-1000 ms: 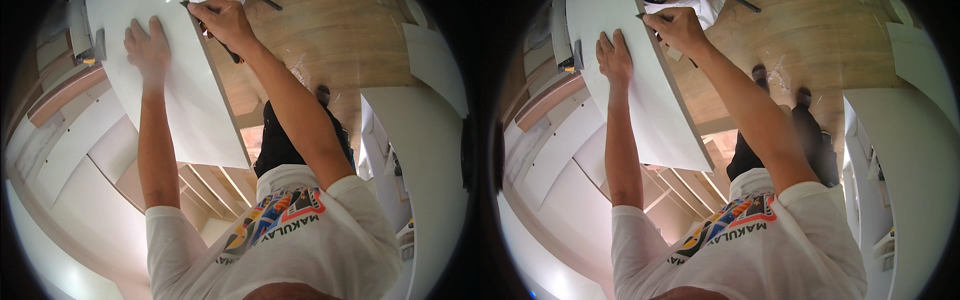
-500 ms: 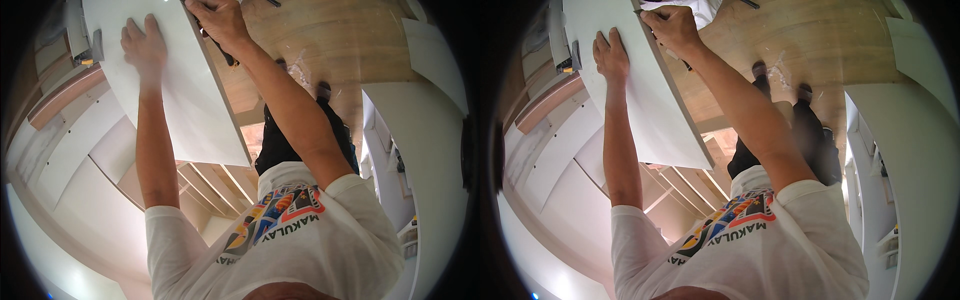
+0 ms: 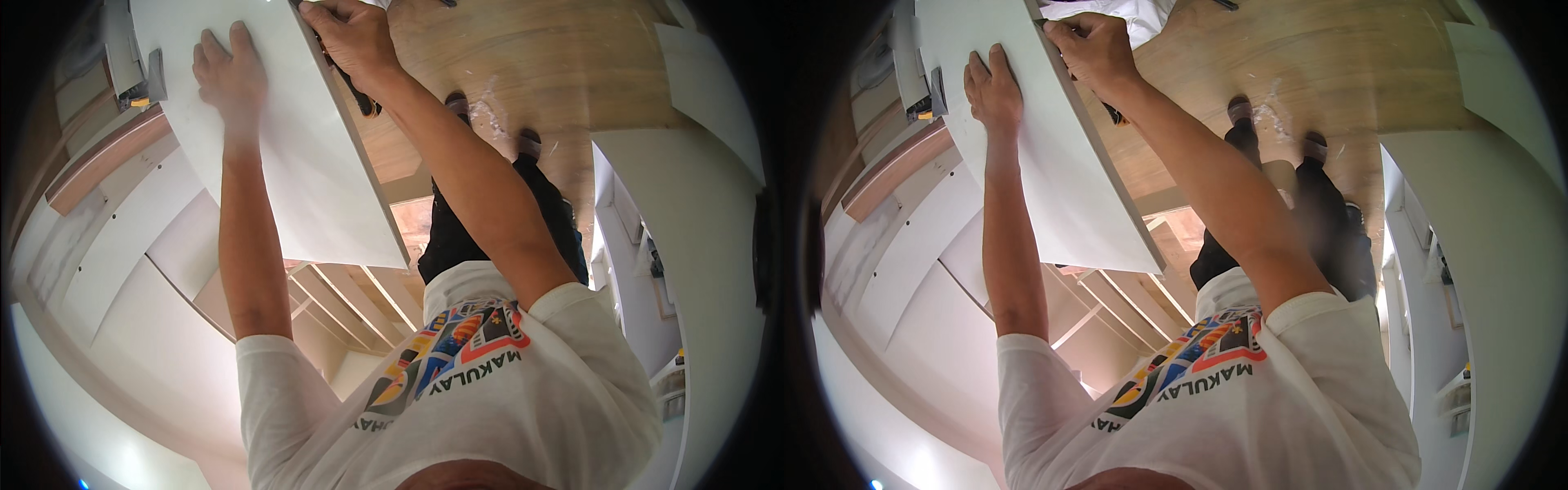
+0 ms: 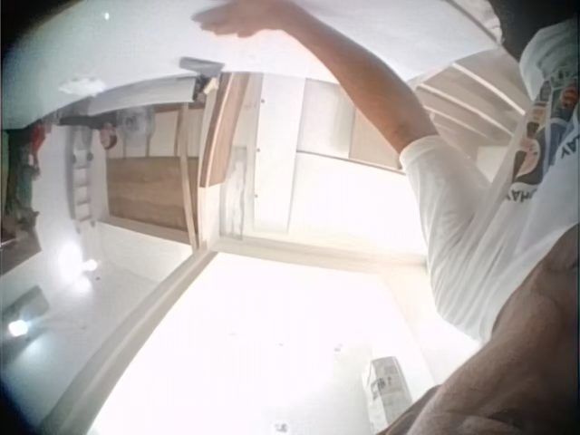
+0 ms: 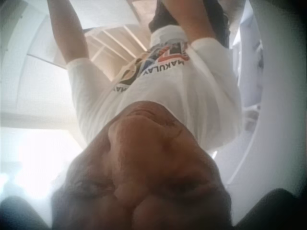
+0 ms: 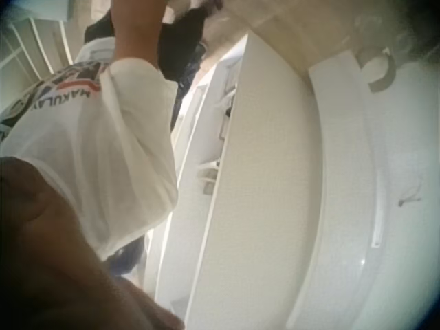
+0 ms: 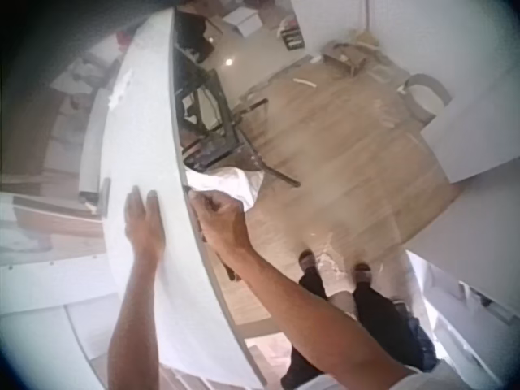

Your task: The person trims the edges of a white cabinet door using a utility knife and a metal straightedge. They repeatedly wipe the surface with a cloth, align the straightedge, and cut along the edge to remove excess material. The person also uses a file to smooth the cut edge.

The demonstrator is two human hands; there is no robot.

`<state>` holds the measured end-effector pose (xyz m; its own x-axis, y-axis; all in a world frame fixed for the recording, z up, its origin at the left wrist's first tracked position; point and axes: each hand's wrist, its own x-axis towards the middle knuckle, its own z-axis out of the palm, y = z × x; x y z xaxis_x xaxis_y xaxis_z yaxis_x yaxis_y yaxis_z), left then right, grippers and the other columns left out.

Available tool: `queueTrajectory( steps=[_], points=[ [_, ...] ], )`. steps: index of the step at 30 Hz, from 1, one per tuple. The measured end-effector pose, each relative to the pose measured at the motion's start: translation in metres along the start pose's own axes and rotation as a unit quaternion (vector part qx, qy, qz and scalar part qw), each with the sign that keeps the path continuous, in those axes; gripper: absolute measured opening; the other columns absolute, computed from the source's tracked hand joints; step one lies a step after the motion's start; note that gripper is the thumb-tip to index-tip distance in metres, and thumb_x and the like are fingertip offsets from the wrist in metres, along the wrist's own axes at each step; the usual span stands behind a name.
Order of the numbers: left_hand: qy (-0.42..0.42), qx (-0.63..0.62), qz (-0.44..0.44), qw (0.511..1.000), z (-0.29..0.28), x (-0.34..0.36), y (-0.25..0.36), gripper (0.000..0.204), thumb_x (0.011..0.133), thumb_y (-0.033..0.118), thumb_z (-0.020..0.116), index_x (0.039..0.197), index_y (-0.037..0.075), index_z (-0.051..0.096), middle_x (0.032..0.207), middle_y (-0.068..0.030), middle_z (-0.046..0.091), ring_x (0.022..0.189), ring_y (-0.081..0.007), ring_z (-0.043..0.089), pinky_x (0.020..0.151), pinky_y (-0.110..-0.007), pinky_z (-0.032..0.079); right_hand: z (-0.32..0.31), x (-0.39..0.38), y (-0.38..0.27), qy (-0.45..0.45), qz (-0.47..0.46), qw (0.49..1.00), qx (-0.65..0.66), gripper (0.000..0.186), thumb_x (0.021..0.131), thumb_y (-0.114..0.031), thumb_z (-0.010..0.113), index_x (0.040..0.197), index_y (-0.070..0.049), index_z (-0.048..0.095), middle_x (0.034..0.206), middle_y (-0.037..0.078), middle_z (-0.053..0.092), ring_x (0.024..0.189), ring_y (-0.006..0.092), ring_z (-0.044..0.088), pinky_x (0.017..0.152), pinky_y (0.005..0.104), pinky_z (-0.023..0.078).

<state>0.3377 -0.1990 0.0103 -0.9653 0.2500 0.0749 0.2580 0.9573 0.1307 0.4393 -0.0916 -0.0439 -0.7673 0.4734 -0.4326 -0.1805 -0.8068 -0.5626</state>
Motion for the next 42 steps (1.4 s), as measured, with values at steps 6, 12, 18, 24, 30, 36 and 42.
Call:
queueTrajectory(
  steps=[6, 12, 18, 24, 30, 36, 42],
  points=[
    [-0.003, 0.029, 0.043, 0.999, -0.006, -0.008, 0.01, 0.076, 0.093, 0.057, 0.041, 0.147, 0.003, 0.038, 0.151, -0.0234, 0.035, 0.14, -0.0382, 0.032, 0.111, -0.053, 0.026, -0.006, 0.0, -0.004, -0.037, 0.005, 0.998, -0.056, 0.031, 0.093, -0.024, 0.069, 0.08, 0.004, 0.069, 0.061, 0.005, 0.061, 0.051, 0.0085, 0.055, 0.042, 0.0257, 0.043],
    [-0.007, 0.0, -0.01, 1.0, -0.002, -0.003, 0.004, 0.081, 0.092, 0.063, 0.038, 0.15, 0.007, 0.035, 0.155, -0.0199, 0.032, 0.143, -0.0356, 0.028, 0.115, -0.05, 0.021, -0.015, -0.003, -0.005, -0.069, 0.004, 0.992, -0.103, 0.032, 0.092, -0.026, 0.069, 0.081, 0.004, 0.069, 0.061, 0.005, 0.061, 0.049, 0.0091, 0.053, 0.044, 0.0258, 0.043],
    [-0.015, -0.007, -0.019, 1.0, -0.004, 0.0, 0.003, 0.085, 0.091, 0.067, 0.035, 0.152, 0.008, 0.033, 0.157, -0.0175, 0.029, 0.146, -0.0336, 0.025, 0.117, -0.048, 0.018, -0.015, -0.007, -0.004, -0.08, 0.026, 0.991, -0.103, 0.033, 0.093, -0.027, 0.068, 0.084, 0.005, 0.069, 0.063, 0.006, 0.061, 0.051, 0.0092, 0.053, 0.045, 0.0263, 0.044],
    [0.014, -0.002, 0.012, 1.0, 0.0, 0.001, -0.001, 0.078, 0.093, 0.059, 0.041, 0.146, 0.002, 0.039, 0.151, -0.0237, 0.036, 0.14, -0.0391, 0.032, 0.112, -0.051, 0.026, -0.021, -0.022, -0.004, -0.082, 0.049, 0.986, -0.138, 0.038, 0.093, -0.036, 0.069, 0.086, 0.001, 0.069, 0.066, 0.002, 0.062, 0.056, 0.0078, 0.058, 0.048, 0.0242, 0.046],
    [0.001, 0.016, 0.027, 1.0, -0.005, -0.001, 0.001, 0.072, 0.096, 0.054, 0.045, 0.145, 0.001, 0.04, 0.149, -0.0221, 0.039, 0.136, -0.0399, 0.036, 0.109, -0.056, 0.027, -0.02, 0.004, 0.0, 0.006, -0.065, 0.986, -0.153, 0.038, 0.093, -0.041, 0.069, 0.094, -0.003, 0.07, 0.06, -0.003, 0.053, 0.054, 0.006, 0.052, 0.048, 0.0238, 0.044],
    [0.002, 0.016, 0.005, 1.0, 0.003, -0.007, -0.004, 0.072, 0.097, 0.053, 0.044, 0.147, 0.002, 0.037, 0.151, -0.0211, 0.036, 0.141, -0.0405, 0.028, 0.112, -0.059, 0.022, -0.007, 0.067, -0.021, -0.059, -0.233, 0.921, -0.308, 0.036, 0.098, -0.033, 0.055, 0.091, 0.001, 0.065, 0.08, 0.018, 0.063, 0.082, 0.0338, 0.057, 0.074, 0.0434, 0.046],
    [-0.027, 0.0, -0.038, 0.999, 0.004, -0.01, 0.0, 0.076, 0.096, 0.056, 0.044, 0.151, 0.005, 0.032, 0.157, -0.021, 0.027, 0.147, -0.0411, 0.017, 0.117, -0.06, 0.012, 0.021, 0.133, -0.016, -0.032, -0.336, 0.883, -0.325, 0.023, 0.093, -0.02, 0.062, 0.102, -0.001, 0.071, 0.083, 0.015, 0.065, 0.074, 0.0324, 0.063, 0.069, 0.0403, 0.05]
  ],
)
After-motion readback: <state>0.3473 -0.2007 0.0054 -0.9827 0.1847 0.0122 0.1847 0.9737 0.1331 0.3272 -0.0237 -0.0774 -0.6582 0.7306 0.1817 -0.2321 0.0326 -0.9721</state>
